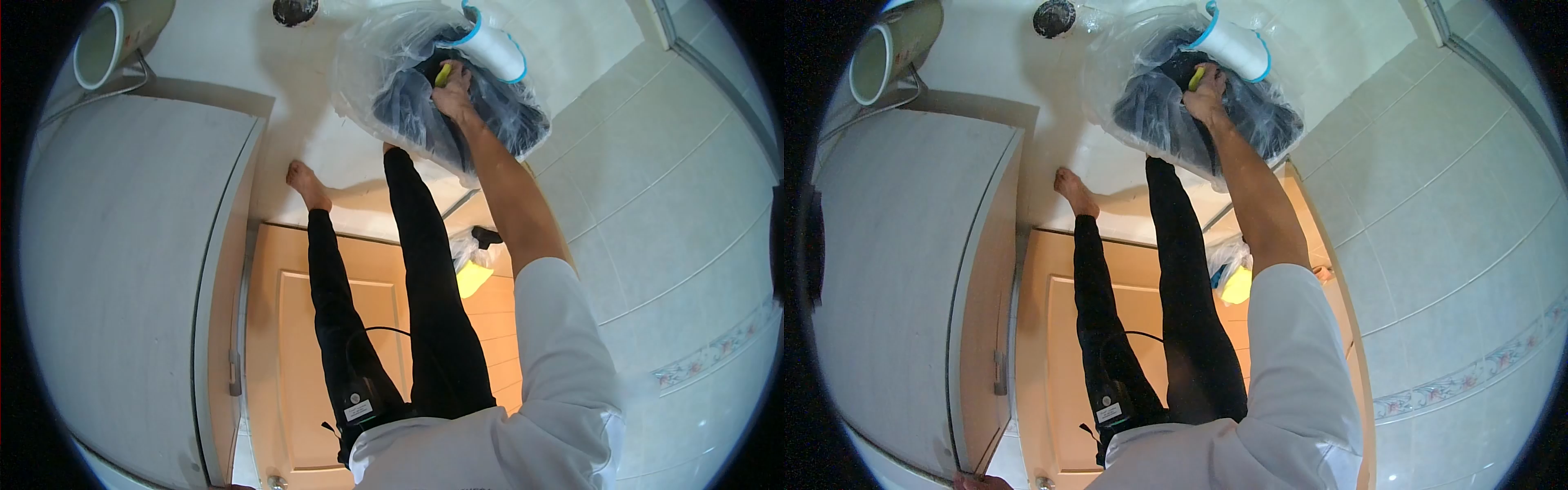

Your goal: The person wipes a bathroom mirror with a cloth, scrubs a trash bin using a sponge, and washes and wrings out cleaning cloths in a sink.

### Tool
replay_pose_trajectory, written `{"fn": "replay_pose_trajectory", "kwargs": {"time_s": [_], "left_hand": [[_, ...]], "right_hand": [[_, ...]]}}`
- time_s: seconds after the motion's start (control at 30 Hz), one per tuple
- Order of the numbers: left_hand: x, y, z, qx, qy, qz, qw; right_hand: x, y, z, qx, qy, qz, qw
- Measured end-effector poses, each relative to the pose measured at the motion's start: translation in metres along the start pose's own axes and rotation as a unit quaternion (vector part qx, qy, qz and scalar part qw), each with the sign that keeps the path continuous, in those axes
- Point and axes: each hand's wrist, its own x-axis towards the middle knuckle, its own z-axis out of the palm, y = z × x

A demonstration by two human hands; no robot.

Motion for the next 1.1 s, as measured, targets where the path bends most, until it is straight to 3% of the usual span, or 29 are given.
{"fn": "replay_pose_trajectory", "kwargs": {"time_s": [0.03, 0.07, 0.13, 0.17, 0.33, 0.4, 0.47, 0.67, 0.73, 0.8, 0.87, 0.93, 1.03, 1.1], "left_hand": [[0.0, 0.001, 0.0, 0.15, -0.03, 0.013, 0.988], [-0.004, 0.007, -0.013, 0.149, -0.032, 0.013, 0.988], [-0.009, 0.027, -0.054, 0.344, -0.05, 0.052, 0.936], [-0.007, 0.021, -0.04, 0.344, -0.05, 0.052, 0.936], [-0.003, 0.014, -0.027, 0.141, -0.041, 0.014, 0.989], [-0.004, 0.016, -0.032, 0.166, -0.052, 0.02, 0.984], [-0.005, 0.018, -0.038, 0.192, -0.062, 0.027, 0.979], [-0.004, 0.015, -0.029, 0.181, -0.066, 0.011, 0.981], [-0.011, 0.016, -0.032, 0.179, 0.046, 0.046, 0.982], [-0.004, 0.027, -0.044, 0.122, 0.075, 0.067, 0.987], [-0.015, 0.045, -0.123, 0.016, 0.115, 0.122, 0.986], [-0.084, 0.028, -0.302, -0.043, 0.189, 0.195, 0.962], [-0.199, -0.043, -0.559, 0.039, 0.343, 0.266, 0.9], [-0.225, -0.067, -0.653, 0.121, 0.455, 0.316, 0.824]], "right_hand": [[0.002, 0.007, 0.002, 0.003, -0.002, -0.049, 0.999], [0.002, 0.011, 0.001, 0.005, -0.004, -0.097, 0.995], [0.001, 0.002, -0.016, 0.015, -0.062, -0.062, 0.996], [0.0, -0.002, -0.021, 0.027, -0.12, -0.027, 0.992], [-0.001, -0.008, -0.022, -0.046, -0.149, -0.012, 0.988], [-0.002, -0.017, -0.027, -0.059, -0.155, -0.013, 0.986], [-0.002, -0.025, -0.029, -0.056, -0.156, 0.091, 0.982], [-0.003, -0.036, -0.04, -0.088, -0.142, 0.099, 0.981], [-0.004, -0.038, -0.045, -0.089, -0.14, 0.103, 0.981], [-0.004, -0.039, -0.048, -0.089, -0.136, 0.105, 0.981], [-0.005, -0.037, -0.049, -0.113, -0.131, 0.104, 0.979], [-0.005, -0.036, -0.051, -0.105, -0.131, 0.104, 0.98], [-0.014, -0.037, -0.063, -0.095, -0.105, 0.103, 0.985], [-0.029, -0.047, -0.081, -0.086, -0.079, 0.09, 0.989]]}}
